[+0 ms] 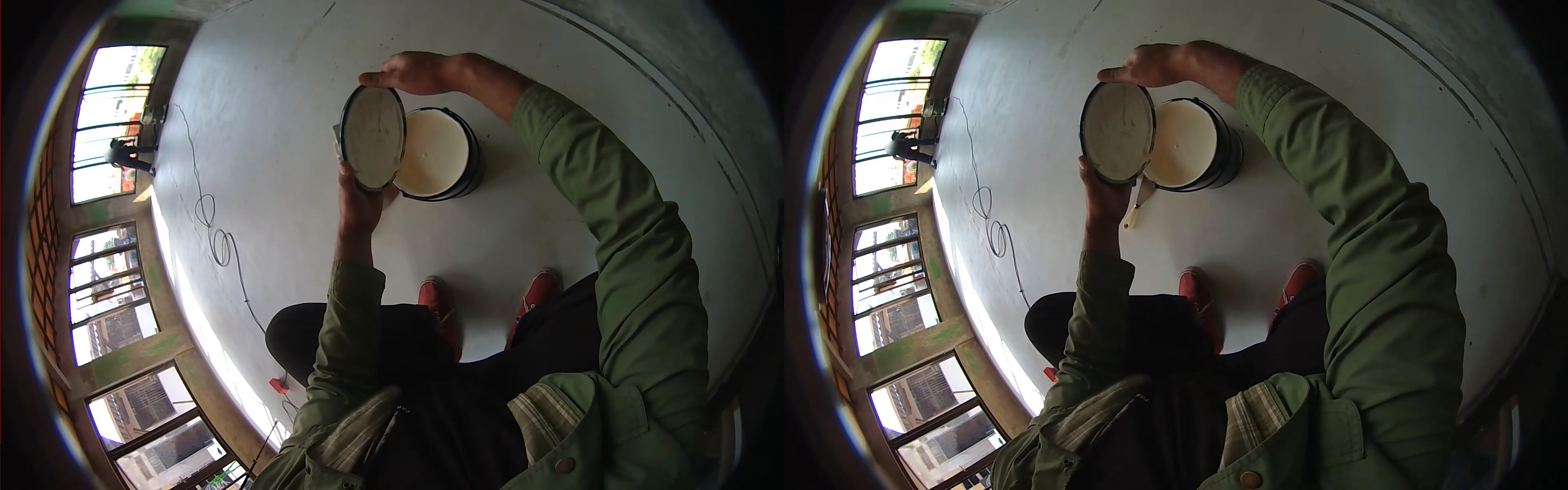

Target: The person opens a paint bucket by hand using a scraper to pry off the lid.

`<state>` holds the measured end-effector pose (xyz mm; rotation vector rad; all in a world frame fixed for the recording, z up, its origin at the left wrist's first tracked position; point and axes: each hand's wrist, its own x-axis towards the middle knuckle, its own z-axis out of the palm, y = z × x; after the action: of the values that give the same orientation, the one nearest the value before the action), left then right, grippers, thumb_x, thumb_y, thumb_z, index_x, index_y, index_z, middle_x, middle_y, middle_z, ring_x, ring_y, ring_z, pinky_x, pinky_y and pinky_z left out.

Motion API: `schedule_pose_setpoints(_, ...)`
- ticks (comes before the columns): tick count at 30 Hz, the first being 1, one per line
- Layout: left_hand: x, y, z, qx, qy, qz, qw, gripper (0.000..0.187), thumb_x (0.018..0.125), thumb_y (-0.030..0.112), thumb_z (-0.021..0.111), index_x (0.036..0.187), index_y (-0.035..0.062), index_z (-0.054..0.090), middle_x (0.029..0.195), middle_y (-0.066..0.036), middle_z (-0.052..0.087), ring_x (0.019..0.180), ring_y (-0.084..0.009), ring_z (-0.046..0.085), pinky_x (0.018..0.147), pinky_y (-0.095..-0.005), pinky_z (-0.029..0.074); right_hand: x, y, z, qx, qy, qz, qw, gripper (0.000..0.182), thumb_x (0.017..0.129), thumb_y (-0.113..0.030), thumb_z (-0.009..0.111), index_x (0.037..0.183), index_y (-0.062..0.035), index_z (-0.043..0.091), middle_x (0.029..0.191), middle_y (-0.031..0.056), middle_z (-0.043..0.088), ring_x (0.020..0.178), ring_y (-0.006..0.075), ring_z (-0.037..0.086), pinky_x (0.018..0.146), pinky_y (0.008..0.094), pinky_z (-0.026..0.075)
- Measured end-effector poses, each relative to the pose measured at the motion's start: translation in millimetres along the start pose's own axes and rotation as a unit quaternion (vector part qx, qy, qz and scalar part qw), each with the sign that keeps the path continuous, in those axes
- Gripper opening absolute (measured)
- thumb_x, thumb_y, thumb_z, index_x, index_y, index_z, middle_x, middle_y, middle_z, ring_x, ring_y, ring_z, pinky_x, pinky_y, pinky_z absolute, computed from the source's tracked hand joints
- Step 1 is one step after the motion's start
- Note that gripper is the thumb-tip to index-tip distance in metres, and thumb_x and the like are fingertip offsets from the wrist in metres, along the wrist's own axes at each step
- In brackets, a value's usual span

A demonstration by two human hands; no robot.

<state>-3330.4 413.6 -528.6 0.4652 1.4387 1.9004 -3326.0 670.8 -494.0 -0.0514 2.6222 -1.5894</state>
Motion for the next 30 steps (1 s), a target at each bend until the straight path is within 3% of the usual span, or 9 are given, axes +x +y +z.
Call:
schedule_pose_setpoints(2, 8.2, -8.1, -17.9, 0.065, -0.016, 0.026, 0.997, 0.090, 0.083, 0.070, 0.050, 0.142, 0.0036, 0.034, 0.139, -0.012, 0.044, 0.126, -0.0270, 0.043, 0.099, -0.0413, 0.041, 2.5, 2.4, -2.2, -0.007, -0.012, 0.008, 1.000, 0.083, 0.089, -0.070, 0.041, 0.122, 0.0043, 0.057, 0.126, 0.0198, 0.057, 0.122, 0.0285, 0.050, 0.103, 0.0386, 0.038)
schedule_pose_setpoints(9, 5.0, -1.8, -6.4, 0.093, -0.031, 0.023, 0.995, 0.085, 0.086, 0.068, 0.049, 0.137, 0.0009, 0.039, 0.132, -0.012, 0.049, 0.118, -0.0241, 0.049, 0.096, -0.0384, 0.041, -10.0, 3.5, -11.8, -0.002, 0.014, 0.003, 1.000, 0.086, 0.083, -0.075, 0.047, 0.120, 0.0023, 0.058, 0.122, 0.0176, 0.058, 0.116, 0.0290, 0.053, 0.100, 0.0403, 0.041)
schedule_pose_setpoints(14, 9.7, -11.6, -9.0, 0.107, -0.031, 0.040, 0.993, 0.086, 0.085, 0.069, 0.050, 0.134, -0.0007, 0.042, 0.125, -0.010, 0.052, 0.107, -0.0211, 0.053, 0.087, -0.0350, 0.045, -19.8, 0.7, -19.5, 0.025, -0.018, 0.085, 0.996, 0.093, 0.070, -0.082, 0.055, 0.120, -0.0034, 0.058, 0.116, 0.0147, 0.059, 0.110, 0.0243, 0.054, 0.093, 0.0377, 0.046)
schedule_pose_setpoints(17, 12.5, -10.0, -11.0, 0.138, -0.073, 0.055, 0.986, 0.087, 0.085, 0.068, 0.051, 0.135, -0.0023, 0.041, 0.128, -0.012, 0.052, 0.112, -0.0220, 0.052, 0.090, -0.0353, 0.045, -21.5, 5.6, -18.0, 0.015, -0.011, 0.098, 0.995, 0.098, 0.064, -0.085, 0.059, 0.121, -0.0046, 0.057, 0.117, 0.0132, 0.058, 0.110, 0.0239, 0.054, 0.091, 0.0384, 0.047)
schedule_pose_setpoints(18, 12.2, -8.2, -7.0, 0.138, -0.072, 0.055, 0.986, 0.087, 0.085, 0.068, 0.051, 0.135, -0.0023, 0.041, 0.128, -0.012, 0.052, 0.112, -0.0220, 0.052, 0.090, -0.0353, 0.045, -22.0, 7.2, -18.4, 0.015, -0.012, 0.097, 0.995, 0.098, 0.064, -0.085, 0.059, 0.121, -0.0046, 0.057, 0.117, 0.0132, 0.058, 0.110, 0.0239, 0.054, 0.091, 0.0384, 0.047)
schedule_pose_setpoints(20, 12.3, -5.9, 2.0, 0.105, -0.040, 0.059, 0.992, 0.093, 0.077, 0.066, 0.065, 0.135, -0.0026, 0.041, 0.129, -0.016, 0.051, 0.116, -0.0266, 0.053, 0.097, -0.0396, 0.045, -23.5, 10.7, -19.8, 0.001, -0.011, 0.090, 0.996, 0.100, 0.062, -0.085, 0.060, 0.119, -0.0042, 0.056, 0.117, 0.0124, 0.058, 0.109, 0.0232, 0.055, 0.090, 0.0374, 0.048)
schedule_pose_setpoints(26, 14.3, -4.0, 16.1, 0.058, -0.016, 0.065, 0.996, 0.100, 0.073, 0.065, 0.070, 0.139, -0.0016, 0.035, 0.133, -0.018, 0.047, 0.121, -0.0315, 0.050, 0.098, -0.0455, 0.046, -30.6, 14.6, -22.6, 0.036, -0.014, 0.104, 0.994, 0.099, 0.061, -0.084, 0.062, 0.117, -0.0025, 0.057, 0.114, 0.0132, 0.059, 0.105, 0.0207, 0.055, 0.088, 0.0352, 0.049)
schedule_pose_setpoints(30, 15.7, -5.4, 18.9, 0.090, -0.024, 0.089, 0.992, 0.093, 0.082, 0.070, 0.054, 0.138, -0.0022, 0.036, 0.136, -0.018, 0.045, 0.126, -0.0286, 0.045, 0.103, -0.0417, 0.040, -33.4, 16.8, -21.4, 0.045, 0.009, 0.095, 0.994, 0.099, 0.060, -0.084, 0.063, 0.116, -0.0027, 0.057, 0.111, 0.0125, 0.060, 0.102, 0.0199, 0.056, 0.087, 0.0344, 0.049)
